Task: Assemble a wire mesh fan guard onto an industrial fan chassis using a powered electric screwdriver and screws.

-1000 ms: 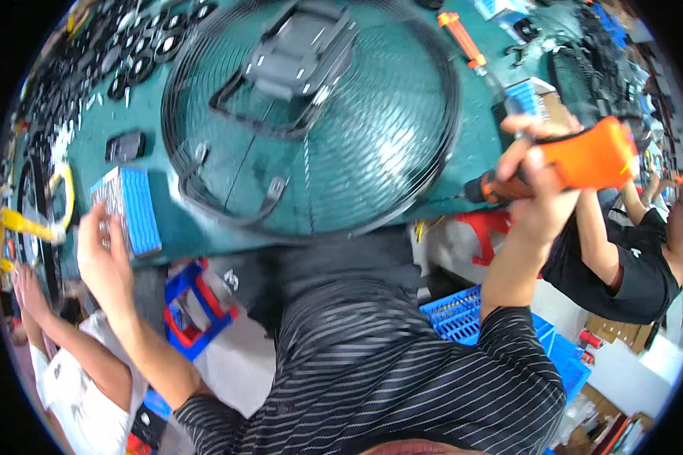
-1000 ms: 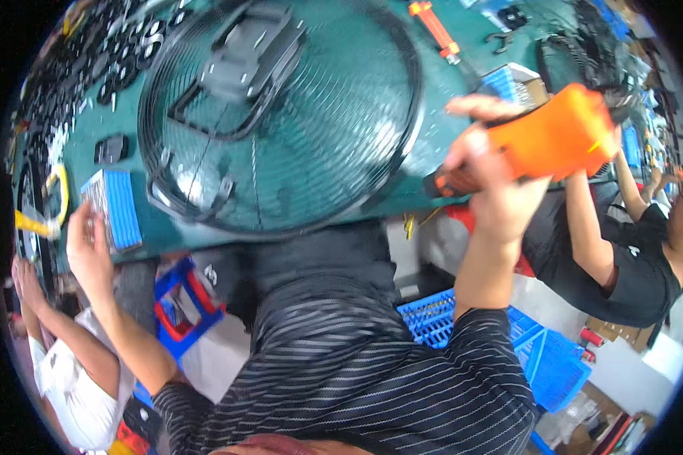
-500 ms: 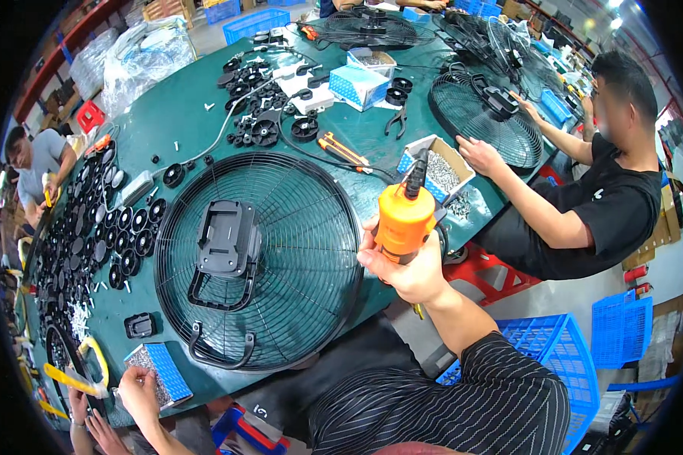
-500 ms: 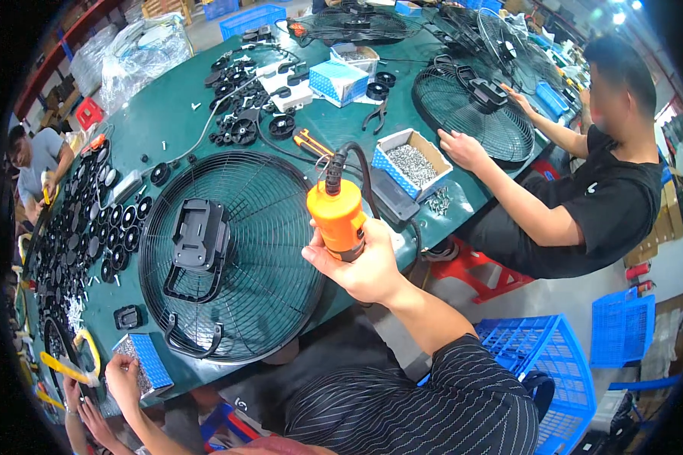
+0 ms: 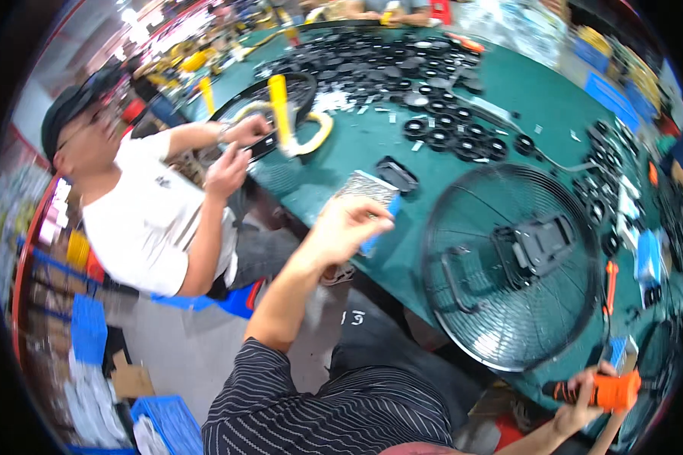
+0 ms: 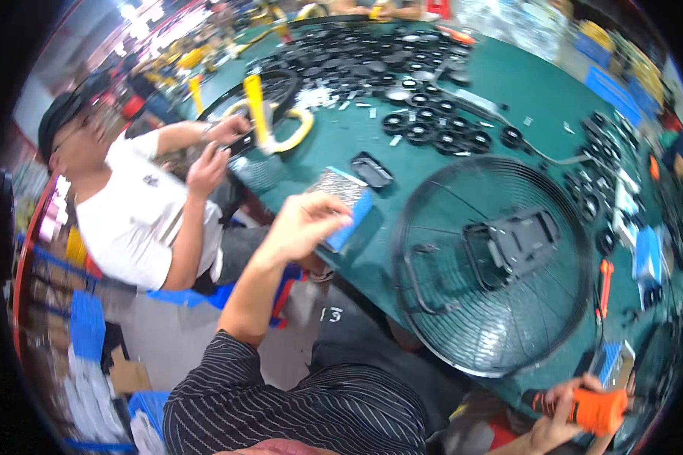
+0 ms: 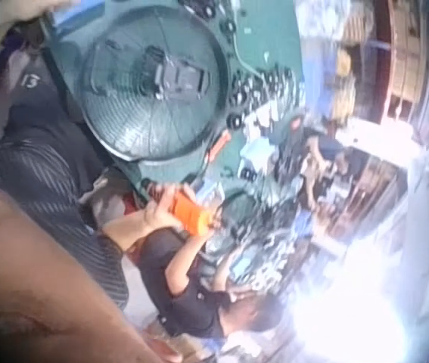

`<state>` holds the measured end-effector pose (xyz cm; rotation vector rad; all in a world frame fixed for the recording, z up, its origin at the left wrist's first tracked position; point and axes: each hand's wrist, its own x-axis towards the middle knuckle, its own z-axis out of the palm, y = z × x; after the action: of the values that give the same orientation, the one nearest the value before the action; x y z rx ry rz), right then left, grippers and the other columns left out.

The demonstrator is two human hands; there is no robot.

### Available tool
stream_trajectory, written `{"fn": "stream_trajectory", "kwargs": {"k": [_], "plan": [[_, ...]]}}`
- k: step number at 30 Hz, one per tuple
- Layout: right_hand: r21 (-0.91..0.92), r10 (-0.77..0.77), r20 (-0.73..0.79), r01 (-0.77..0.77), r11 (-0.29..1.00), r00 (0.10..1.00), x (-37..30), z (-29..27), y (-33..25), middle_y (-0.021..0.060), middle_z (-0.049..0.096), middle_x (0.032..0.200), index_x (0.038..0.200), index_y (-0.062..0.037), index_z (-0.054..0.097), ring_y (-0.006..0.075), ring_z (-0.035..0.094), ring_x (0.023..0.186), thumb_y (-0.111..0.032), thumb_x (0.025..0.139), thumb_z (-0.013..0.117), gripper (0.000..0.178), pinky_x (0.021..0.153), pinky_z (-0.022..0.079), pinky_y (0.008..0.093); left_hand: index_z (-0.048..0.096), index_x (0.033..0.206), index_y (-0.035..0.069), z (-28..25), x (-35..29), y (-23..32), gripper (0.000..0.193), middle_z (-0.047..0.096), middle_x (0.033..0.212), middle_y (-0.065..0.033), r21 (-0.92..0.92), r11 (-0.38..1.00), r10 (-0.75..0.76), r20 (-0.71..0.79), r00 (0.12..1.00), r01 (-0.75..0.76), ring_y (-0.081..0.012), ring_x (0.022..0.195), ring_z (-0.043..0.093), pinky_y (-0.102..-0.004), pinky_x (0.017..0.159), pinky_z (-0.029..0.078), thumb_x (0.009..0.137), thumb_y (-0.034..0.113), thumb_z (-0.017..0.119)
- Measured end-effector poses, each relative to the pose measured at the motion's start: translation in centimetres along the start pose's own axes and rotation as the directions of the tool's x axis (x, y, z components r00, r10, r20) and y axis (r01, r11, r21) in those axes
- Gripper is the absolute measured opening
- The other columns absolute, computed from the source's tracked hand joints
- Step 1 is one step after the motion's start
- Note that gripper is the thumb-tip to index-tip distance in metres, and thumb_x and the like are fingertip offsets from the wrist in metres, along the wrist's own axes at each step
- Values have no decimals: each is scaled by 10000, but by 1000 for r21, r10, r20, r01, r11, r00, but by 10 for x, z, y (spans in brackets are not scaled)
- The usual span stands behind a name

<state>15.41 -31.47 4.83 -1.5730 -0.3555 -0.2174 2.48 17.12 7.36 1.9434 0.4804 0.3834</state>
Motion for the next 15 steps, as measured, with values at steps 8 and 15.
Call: {"fn": "stream_trajectory", "kwargs": {"k": [8,15], "plan": [[819,-166,110,5,574,980,-6,83,-72,66,510,809,1224,-72,492,153,479,644,-260,925,578,363,584,390,285,654,1007,35,127,-97,11,127,690,880,-41,-652,588,15,601,799,479,-58,634,591,-194,518,436,902,88,703],[862,-105,32,25,506,994,-11,127,-80,27,475,761,1188,-54,533,125,460,609,-260,919,583,343,595,386,278,643,970,15,147,-98,15,102,677,821,-53,-738,459,59,581,811,495,-63,578,568,-200,473,396,926,104,668]]}}
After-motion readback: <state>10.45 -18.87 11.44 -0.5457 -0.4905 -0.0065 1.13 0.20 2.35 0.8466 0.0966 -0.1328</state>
